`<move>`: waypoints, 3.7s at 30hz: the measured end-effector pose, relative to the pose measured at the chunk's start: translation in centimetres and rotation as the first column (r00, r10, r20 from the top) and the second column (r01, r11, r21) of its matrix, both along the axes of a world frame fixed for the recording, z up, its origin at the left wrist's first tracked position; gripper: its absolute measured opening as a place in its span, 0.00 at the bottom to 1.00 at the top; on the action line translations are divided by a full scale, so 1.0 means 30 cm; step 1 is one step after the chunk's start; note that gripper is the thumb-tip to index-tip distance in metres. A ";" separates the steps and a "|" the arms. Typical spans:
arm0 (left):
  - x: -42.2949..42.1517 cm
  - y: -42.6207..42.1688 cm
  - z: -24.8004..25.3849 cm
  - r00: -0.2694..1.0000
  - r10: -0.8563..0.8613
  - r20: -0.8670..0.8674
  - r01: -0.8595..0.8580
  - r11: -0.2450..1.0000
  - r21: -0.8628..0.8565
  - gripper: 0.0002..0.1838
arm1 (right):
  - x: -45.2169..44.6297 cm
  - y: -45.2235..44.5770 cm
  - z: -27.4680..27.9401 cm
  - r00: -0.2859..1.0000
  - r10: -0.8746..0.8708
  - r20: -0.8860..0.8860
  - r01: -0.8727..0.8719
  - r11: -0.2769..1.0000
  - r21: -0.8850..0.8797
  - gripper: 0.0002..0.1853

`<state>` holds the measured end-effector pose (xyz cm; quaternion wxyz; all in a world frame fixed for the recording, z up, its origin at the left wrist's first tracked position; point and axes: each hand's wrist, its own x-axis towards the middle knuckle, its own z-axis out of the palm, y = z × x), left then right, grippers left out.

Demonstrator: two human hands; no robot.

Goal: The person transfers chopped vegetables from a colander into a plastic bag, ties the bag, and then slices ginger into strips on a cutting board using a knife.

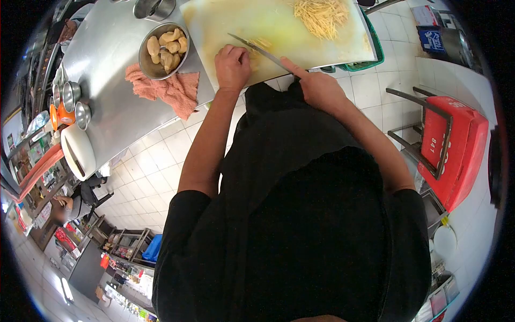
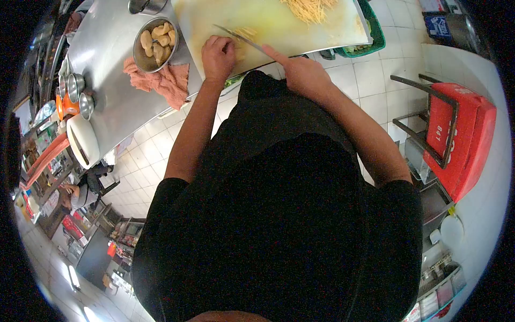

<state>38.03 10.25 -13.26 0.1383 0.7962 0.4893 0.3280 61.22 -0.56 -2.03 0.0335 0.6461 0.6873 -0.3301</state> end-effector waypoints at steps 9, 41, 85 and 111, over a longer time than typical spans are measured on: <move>-0.024 -0.005 0.027 0.984 -0.003 0.180 0.017 0.997 -0.077 0.03 | 0.038 -0.009 -0.109 0.995 0.031 -0.098 -0.002 0.959 0.284 0.42; -0.150 -0.109 0.044 0.967 0.003 0.255 0.045 0.982 -0.182 0.12 | 0.308 0.008 -0.074 0.921 -0.386 -0.057 0.384 0.871 0.306 0.39; 0.593 0.167 0.268 0.954 -0.199 0.223 0.298 0.692 -0.657 0.36 | 0.748 -0.217 0.154 0.777 -0.418 -0.470 0.558 0.803 0.209 0.24; 0.423 0.044 0.317 0.875 0.021 0.483 0.428 0.434 -0.793 0.44 | 0.616 -0.126 0.183 0.981 -0.113 -0.158 0.149 0.960 0.236 0.32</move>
